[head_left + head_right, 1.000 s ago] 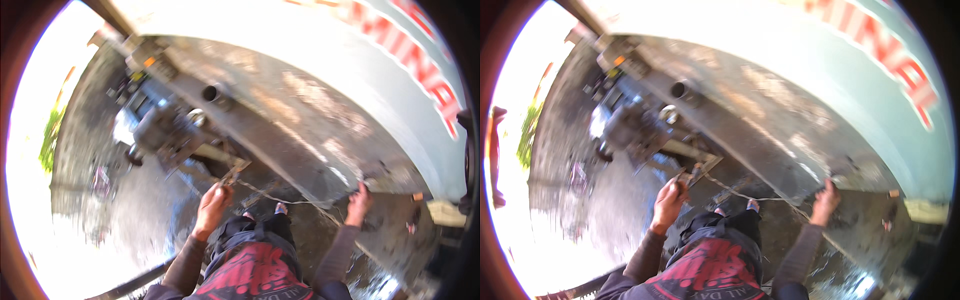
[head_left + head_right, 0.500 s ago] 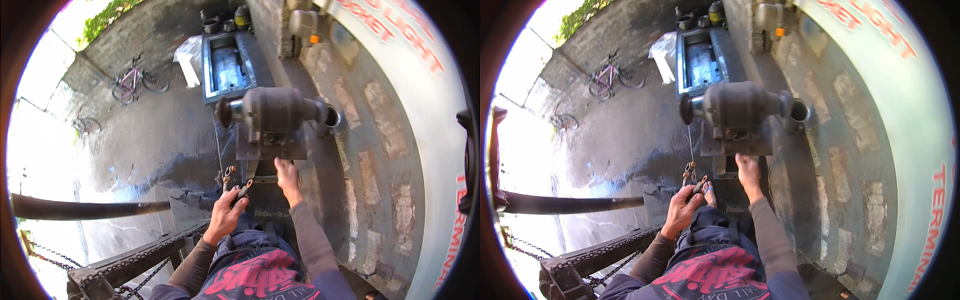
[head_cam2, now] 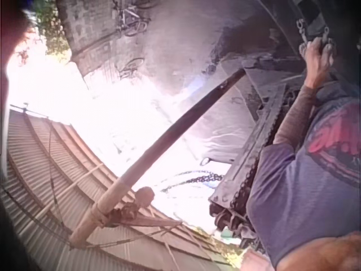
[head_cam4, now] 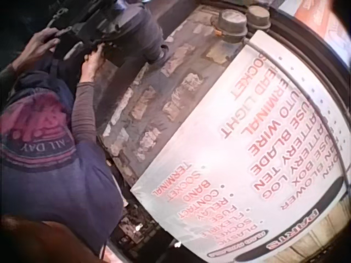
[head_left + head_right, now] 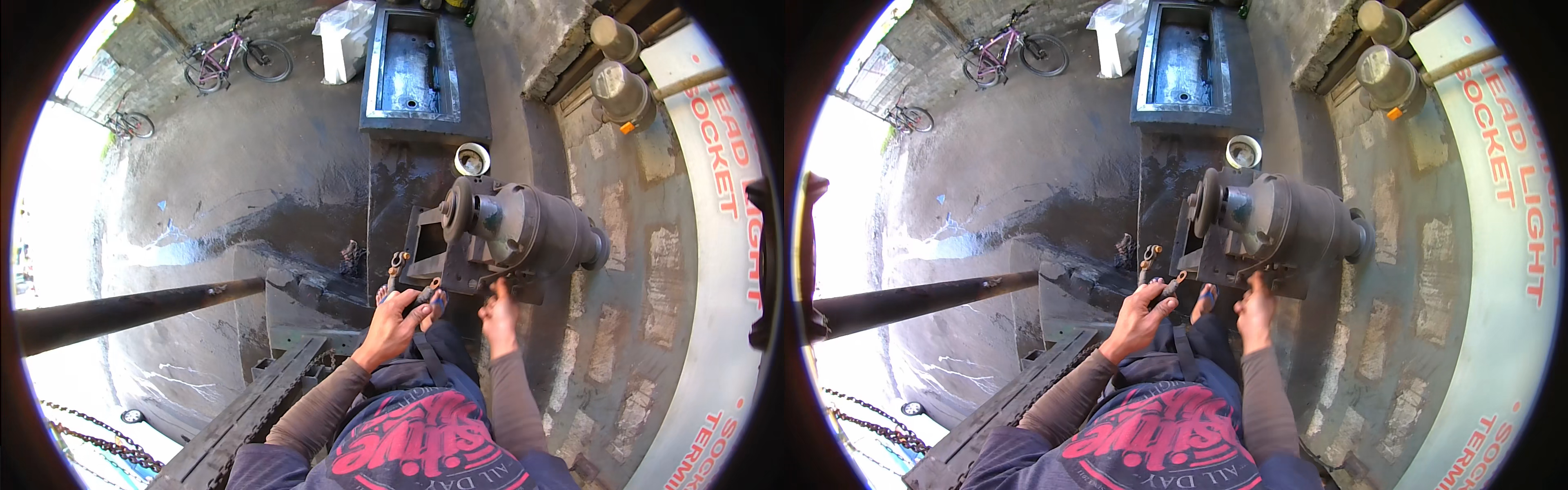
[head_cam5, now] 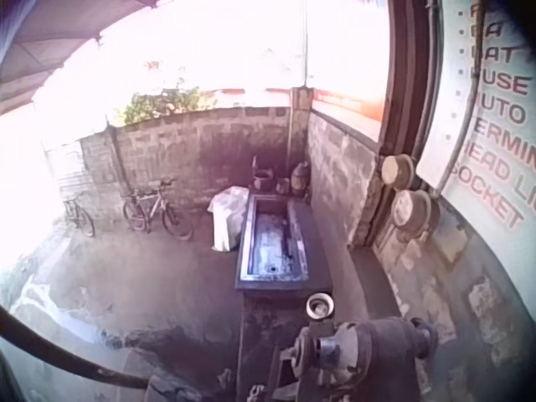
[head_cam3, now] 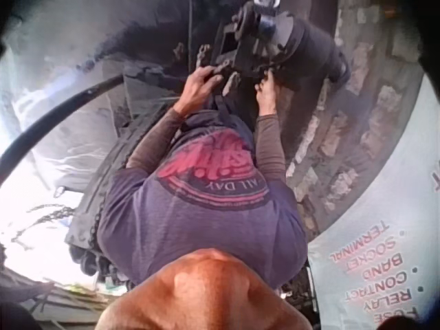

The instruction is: The person uses a wrench to loosen a bolt on a metal part clamped in a vise, then moves to a bench grinder to grind the edges of the part. The person repeatedly grinds the part against the spinning wheel, rotating it to work different sides.

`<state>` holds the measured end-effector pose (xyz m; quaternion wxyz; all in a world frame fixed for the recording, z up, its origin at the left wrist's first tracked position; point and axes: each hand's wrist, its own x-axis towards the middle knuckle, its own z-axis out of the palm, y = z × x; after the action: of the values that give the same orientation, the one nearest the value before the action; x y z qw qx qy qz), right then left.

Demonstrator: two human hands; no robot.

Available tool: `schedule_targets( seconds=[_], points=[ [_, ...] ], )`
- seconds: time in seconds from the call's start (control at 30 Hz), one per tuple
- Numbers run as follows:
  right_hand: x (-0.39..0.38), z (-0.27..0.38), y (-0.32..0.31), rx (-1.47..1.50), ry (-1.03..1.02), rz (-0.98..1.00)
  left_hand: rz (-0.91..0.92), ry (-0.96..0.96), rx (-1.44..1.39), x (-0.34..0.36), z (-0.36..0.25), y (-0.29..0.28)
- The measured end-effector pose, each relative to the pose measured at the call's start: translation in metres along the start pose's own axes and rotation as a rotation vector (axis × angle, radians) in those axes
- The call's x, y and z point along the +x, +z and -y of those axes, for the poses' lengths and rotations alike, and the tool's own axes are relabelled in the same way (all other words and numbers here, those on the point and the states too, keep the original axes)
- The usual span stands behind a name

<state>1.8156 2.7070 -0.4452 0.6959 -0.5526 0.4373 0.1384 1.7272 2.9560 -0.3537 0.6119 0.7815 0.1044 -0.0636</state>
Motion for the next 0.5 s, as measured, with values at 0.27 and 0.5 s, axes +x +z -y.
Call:
schedule_targets(
  seconds=[0.27, 0.5],
  points=[
    [-0.089, 0.013, 0.082, -0.187, -0.214, 0.459, -0.069, 0.04, -0.097, 0.05, 0.022, 0.034],
    [-0.074, 0.028, 0.096, -0.156, -0.155, 0.405, -0.071, 0.016, -0.225, 0.072, 0.034, 0.045]
  ],
)
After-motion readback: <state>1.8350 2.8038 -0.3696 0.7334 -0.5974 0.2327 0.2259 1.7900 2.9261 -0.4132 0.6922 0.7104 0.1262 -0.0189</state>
